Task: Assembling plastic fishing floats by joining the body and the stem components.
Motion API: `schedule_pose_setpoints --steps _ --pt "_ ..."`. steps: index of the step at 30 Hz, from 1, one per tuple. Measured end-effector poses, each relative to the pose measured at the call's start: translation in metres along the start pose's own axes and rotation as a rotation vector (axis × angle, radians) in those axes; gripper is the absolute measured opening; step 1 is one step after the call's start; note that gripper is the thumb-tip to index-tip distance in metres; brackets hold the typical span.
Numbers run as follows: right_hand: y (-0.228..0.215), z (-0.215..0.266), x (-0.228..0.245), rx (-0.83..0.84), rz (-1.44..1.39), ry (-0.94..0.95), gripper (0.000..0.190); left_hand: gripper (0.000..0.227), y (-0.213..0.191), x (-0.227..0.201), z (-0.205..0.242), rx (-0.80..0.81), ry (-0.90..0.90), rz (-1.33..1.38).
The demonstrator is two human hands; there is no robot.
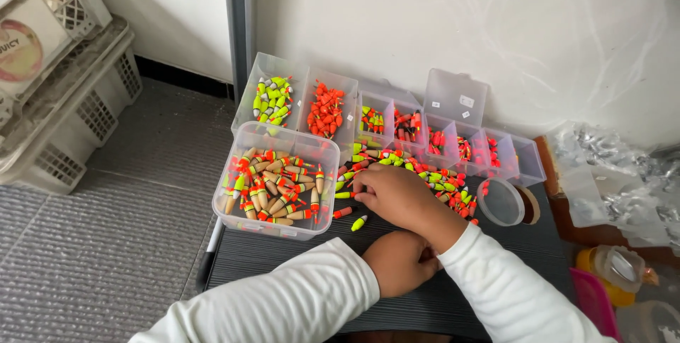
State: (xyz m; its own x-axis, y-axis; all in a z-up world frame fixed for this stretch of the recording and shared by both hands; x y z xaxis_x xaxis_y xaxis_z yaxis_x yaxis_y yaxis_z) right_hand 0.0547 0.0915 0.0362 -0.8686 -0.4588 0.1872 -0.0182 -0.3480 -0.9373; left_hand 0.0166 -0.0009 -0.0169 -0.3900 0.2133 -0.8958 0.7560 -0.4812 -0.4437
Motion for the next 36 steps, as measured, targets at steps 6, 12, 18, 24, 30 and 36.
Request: schedule_pose_setpoints --steps 6,12,18,24,30,36 --pt "-0.030 0.056 -0.024 -0.260 -0.220 0.129 0.010 0.036 -0.008 0.000 -0.002 -0.018 -0.021 0.202" --pt "-0.005 0.089 -0.081 -0.412 -0.294 0.107 0.011 0.065 -0.030 0.016 -0.022 -0.453 -0.124 0.540" --pt "0.026 0.082 -0.100 -0.465 -0.295 -0.145 0.009 0.043 -0.037 0.012 -0.019 -0.265 -0.161 0.394" --pt "0.021 0.083 -0.097 -0.560 -0.481 -0.358 0.007 0.036 -0.036 0.016 -0.025 -0.263 -0.302 0.483" --pt "0.034 0.074 -0.106 -0.545 -0.613 -0.460 0.024 0.029 -0.030 0.032 -0.030 -0.271 -0.248 0.548" --pt "0.031 0.071 -0.109 -0.638 -0.504 -0.423 0.031 0.002 -0.026 0.033 -0.030 -0.341 -0.139 0.648"
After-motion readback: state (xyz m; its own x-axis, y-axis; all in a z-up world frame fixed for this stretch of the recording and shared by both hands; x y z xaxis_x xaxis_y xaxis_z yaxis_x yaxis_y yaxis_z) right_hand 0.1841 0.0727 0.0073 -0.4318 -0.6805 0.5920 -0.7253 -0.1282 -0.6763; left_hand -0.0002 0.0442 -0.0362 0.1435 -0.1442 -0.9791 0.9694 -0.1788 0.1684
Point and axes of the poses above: each hand's wrist, its own z-axis away from the middle knuckle, its own y-axis out of the palm, x = y × z, the point moved 1 cm from there along -z, towards the middle knuckle, and after that the axes turned 3 degrees about -z, right-handed, at the moved point
